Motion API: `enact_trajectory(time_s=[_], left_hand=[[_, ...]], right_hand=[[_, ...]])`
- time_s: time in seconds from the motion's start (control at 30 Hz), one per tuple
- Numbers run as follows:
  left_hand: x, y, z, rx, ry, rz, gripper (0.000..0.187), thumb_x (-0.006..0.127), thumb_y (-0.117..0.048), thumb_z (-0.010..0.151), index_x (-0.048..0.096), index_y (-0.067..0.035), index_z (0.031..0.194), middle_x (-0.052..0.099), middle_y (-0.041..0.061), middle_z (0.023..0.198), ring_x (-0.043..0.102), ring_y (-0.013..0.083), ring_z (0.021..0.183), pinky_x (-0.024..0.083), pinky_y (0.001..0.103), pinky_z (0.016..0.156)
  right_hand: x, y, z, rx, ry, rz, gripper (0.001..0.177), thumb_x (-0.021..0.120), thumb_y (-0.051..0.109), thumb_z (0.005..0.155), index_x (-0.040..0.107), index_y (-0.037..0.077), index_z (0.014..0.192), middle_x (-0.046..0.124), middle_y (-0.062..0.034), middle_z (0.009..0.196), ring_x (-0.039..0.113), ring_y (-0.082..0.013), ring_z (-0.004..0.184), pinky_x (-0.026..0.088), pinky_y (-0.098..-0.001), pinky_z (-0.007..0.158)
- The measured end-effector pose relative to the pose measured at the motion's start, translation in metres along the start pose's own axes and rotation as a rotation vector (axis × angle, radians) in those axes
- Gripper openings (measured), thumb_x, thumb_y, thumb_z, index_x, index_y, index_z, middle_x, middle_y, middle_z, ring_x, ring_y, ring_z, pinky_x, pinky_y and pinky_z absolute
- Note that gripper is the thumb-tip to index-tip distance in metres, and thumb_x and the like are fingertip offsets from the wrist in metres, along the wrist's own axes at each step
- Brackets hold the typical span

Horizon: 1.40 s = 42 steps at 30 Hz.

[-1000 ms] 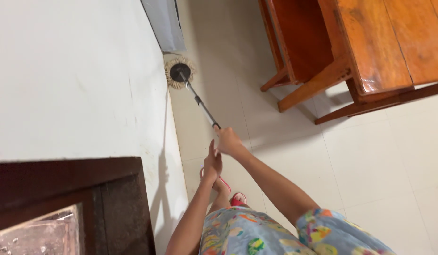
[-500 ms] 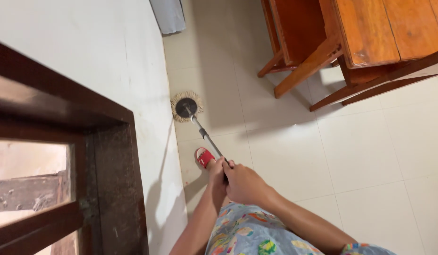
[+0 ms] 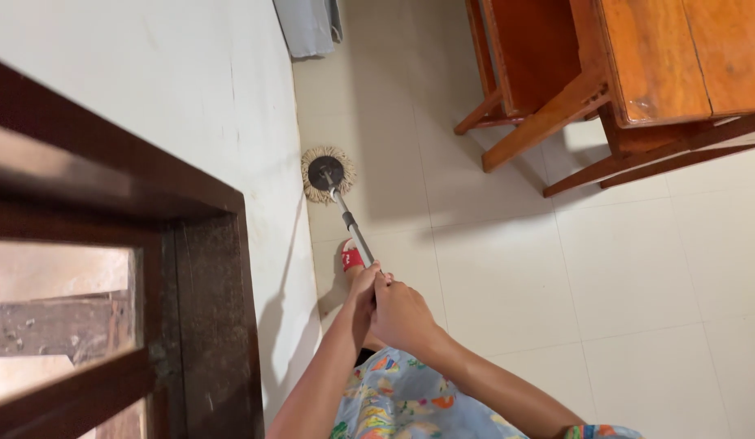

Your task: Mopping the floor around a dining table and chairs.

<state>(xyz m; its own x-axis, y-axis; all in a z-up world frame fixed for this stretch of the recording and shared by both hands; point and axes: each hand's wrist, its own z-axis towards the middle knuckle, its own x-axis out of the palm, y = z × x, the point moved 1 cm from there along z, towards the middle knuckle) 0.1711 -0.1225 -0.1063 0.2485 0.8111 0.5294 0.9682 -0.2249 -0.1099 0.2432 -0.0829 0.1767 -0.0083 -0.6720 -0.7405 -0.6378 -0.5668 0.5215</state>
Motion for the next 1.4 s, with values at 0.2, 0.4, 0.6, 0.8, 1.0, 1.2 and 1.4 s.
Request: enact_trajectory(time_s=[0.2, 0.4, 0.6, 0.8, 1.0, 1.2, 1.4], left_hand=[[0.001, -0.090, 0.057, 0.049, 0.034, 0.144, 0.048, 0.044, -0.043, 0.107, 0.051, -0.006, 0.077, 0.055, 0.006, 0.065, 0.054, 0.0210, 0.060, 0.049, 0.036, 0.060], [0.016, -0.210, 0.194, 0.076, 0.125, 0.249, 0.050, 0.040, -0.045, 0.107, 0.058, -0.006, 0.082, 0.060, 0.008, 0.070, 0.059, 0.0238, 0.065, 0.052, 0.040, 0.062], [0.122, -0.339, 0.126, 0.134, -0.127, 0.489, 0.042, 0.041, -0.044, 0.104, 0.060, -0.012, 0.084, 0.061, 0.006, 0.073, 0.058, 0.0243, 0.064, 0.042, 0.046, 0.053], [0.120, -0.387, 0.177, 0.046, -0.069, 0.207, 0.051, 0.041, -0.050, 0.105, 0.048, -0.006, 0.081, 0.054, 0.011, 0.066, 0.053, 0.0275, 0.059, 0.052, 0.045, 0.053], [0.118, -0.316, 0.153, 0.386, -0.268, 0.380, 0.017, 0.053, -0.021, 0.105, 0.053, -0.004, 0.102, 0.060, 0.004, 0.072, 0.062, 0.0191, 0.063, 0.054, 0.039, 0.052], [0.114, -0.225, 0.104, 0.456, -0.308, 0.567, 0.018, 0.045, -0.017, 0.104, 0.049, 0.001, 0.101, 0.052, 0.008, 0.059, 0.052, 0.0211, 0.046, 0.045, 0.040, 0.040], [0.106, -0.093, 0.025, 0.340, -0.354, 0.434, 0.014, 0.049, -0.021, 0.103, 0.042, -0.012, 0.112, 0.047, 0.003, 0.062, 0.046, 0.0146, 0.046, 0.042, 0.033, 0.041]], right_hand=[[0.018, -0.012, 0.098, -0.016, -0.136, 0.065, 0.054, 0.062, 0.009, 0.080, 0.052, -0.016, 0.127, 0.067, -0.0346, 0.104, 0.069, -0.0484, 0.088, 0.057, -0.0517, 0.078], [-0.027, -0.009, 0.223, 0.066, -0.182, 0.182, 0.032, 0.061, 0.006, 0.082, 0.059, -0.006, 0.112, 0.070, -0.0311, 0.103, 0.068, -0.0470, 0.094, 0.055, -0.0521, 0.083], [-0.061, -0.014, 0.350, 0.289, -0.098, 0.500, 0.049, 0.063, 0.011, 0.086, 0.058, 0.005, 0.134, 0.076, -0.0214, 0.098, 0.077, -0.0301, 0.079, 0.060, -0.0384, 0.071], [-0.066, -0.030, 0.379, 0.311, -0.102, 1.022, 0.085, 0.069, 0.017, 0.080, 0.032, 0.013, 0.156, 0.067, -0.0098, 0.118, 0.070, -0.0164, 0.085, 0.061, -0.0320, 0.069], [-0.063, -0.073, 0.325, 0.316, -0.055, 1.015, 0.074, 0.065, 0.043, 0.088, 0.049, 0.011, 0.153, 0.070, -0.0074, 0.111, 0.066, -0.0139, 0.096, 0.055, -0.0307, 0.075], [-0.051, -0.139, 0.243, 0.265, 0.041, 0.913, 0.065, 0.064, 0.035, 0.088, 0.057, 0.009, 0.148, 0.072, -0.0060, 0.105, 0.066, -0.0161, 0.094, 0.056, -0.0315, 0.078], [-0.063, -0.198, 0.157, 0.191, 0.156, 0.915, 0.058, 0.062, 0.031, 0.093, 0.057, 0.010, 0.146, 0.072, -0.0048, 0.109, 0.066, -0.0147, 0.097, 0.055, -0.0305, 0.080]])
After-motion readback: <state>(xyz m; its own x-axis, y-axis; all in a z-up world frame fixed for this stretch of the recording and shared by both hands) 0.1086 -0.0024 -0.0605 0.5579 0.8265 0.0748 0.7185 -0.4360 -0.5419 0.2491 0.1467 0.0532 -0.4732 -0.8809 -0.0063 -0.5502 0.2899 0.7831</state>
